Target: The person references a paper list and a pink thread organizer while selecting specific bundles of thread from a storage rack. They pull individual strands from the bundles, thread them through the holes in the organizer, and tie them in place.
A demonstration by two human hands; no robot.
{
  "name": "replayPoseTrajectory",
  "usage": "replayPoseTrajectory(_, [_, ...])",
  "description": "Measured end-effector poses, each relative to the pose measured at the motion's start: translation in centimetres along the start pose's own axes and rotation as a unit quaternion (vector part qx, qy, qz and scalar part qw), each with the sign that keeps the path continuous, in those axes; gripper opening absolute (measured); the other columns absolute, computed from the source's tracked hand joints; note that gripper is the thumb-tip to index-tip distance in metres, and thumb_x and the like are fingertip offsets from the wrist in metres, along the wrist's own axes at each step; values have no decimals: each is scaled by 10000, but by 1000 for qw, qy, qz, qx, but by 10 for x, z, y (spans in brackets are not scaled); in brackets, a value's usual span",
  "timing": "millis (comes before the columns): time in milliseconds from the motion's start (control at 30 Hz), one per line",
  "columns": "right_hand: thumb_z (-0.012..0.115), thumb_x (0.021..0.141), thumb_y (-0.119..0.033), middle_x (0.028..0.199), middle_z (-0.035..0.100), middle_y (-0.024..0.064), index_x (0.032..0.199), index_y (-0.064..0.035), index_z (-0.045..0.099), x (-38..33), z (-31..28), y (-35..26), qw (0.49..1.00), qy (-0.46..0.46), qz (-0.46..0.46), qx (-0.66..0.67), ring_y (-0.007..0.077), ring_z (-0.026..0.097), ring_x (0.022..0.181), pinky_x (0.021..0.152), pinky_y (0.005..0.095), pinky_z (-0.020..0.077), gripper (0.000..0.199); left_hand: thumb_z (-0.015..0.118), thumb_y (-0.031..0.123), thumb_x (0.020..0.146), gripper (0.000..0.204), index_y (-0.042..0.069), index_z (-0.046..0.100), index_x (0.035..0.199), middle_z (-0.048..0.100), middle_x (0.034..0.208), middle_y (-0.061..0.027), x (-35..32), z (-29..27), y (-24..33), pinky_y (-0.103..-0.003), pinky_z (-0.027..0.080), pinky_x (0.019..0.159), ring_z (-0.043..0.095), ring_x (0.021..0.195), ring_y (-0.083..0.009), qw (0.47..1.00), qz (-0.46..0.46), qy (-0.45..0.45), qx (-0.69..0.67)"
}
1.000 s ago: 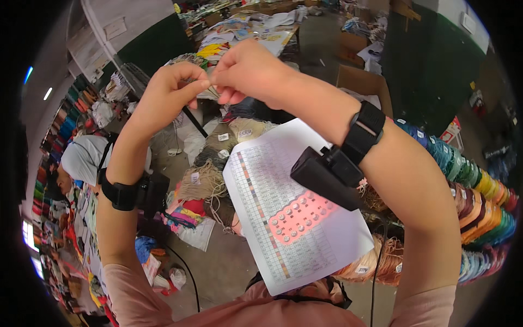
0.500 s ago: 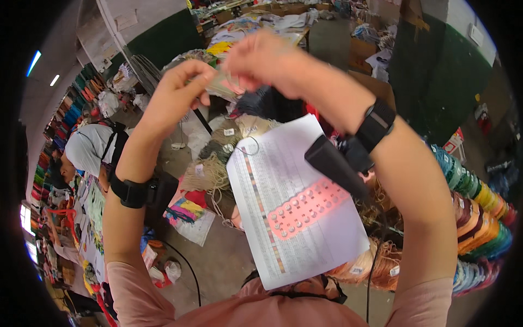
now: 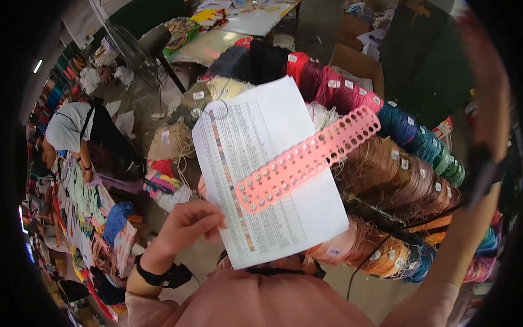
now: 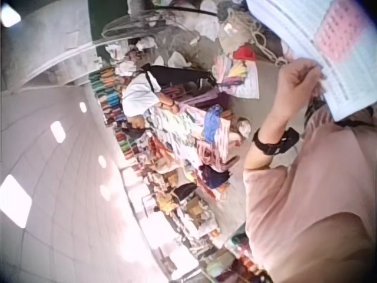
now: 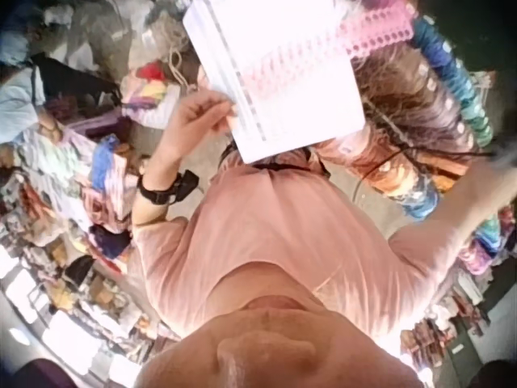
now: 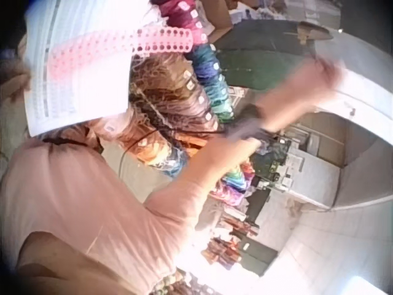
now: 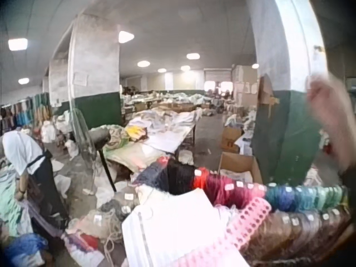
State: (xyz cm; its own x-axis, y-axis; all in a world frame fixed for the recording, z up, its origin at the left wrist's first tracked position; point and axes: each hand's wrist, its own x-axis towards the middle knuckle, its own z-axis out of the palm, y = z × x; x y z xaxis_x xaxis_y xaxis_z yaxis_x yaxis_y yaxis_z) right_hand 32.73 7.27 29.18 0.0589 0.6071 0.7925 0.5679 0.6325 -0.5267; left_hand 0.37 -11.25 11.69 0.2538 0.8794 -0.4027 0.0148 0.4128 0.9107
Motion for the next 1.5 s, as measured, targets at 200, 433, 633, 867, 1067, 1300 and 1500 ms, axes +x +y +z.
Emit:
replayPoseTrajectory(200, [506,735,8,649,521,6,817,-17,495,-166,96,-16,773,-546,183,266,79,472,595,548,206,383,86,430,90,832,234,-6,456,1044,551,920,-65,9,42,-17,-216,456,559,561,766,-129,993,-2,35,-116])
replayPoseTrajectory(433, [456,694,45,557,501,76,833,-28,386,-192,108,-25,738,-630,74,229,180,506,520,464,268,357,172,479,141,815,249,-6,466,1015,543,908,-67,18,58,-16,-209,451,523,557,718,-123,980,-46,86,-172])
replayPoseTrajectory(633, [432,692,44,540,482,55,827,-30,391,-193,114,-36,706,-641,99,285,168,457,470,449,267,338,159,505,158,803,171,19,507,902,575,788,-43,20,66,-30,-182,385,454,553,597,-96,978,-15,128,-166])
replayPoseTrajectory(867, [449,678,32,541,475,72,845,-31,389,-194,119,-60,694,-678,74,230,198,474,482,443,295,347,188,505,150,804,173,-2,489,884,577,788,-52,-1,51,-43,-170,400,493,587,651,-116,952,-17,166,-256])
replayPoseTrajectory(1067, [450,673,47,537,464,60,856,-34,394,-209,138,-66,709,-679,-33,187,180,444,430,419,270,332,208,429,159,845,179,18,498,931,571,824,-34,-3,45,-66,-183,432,561,574,688,-103,934,17,126,-333])
replayPoseTrajectory(1300, [466,655,15,555,503,87,811,-41,405,-198,145,-85,678,-726,-25,113,258,499,492,451,344,364,176,408,159,855,184,30,519,927,556,771,-6,6,42,-71,-170,419,548,488,569,-39,934,85,79,-338])
replayPoseTrajectory(1500, [486,652,-9,589,528,102,798,-46,410,-199,147,-91,670,-738,-35,73,301,529,552,483,375,393,169,421,156,849,173,28,517,913,552,750,-7,11,40,-75,-160,402,493,481,544,-27,937,78,58,-336])
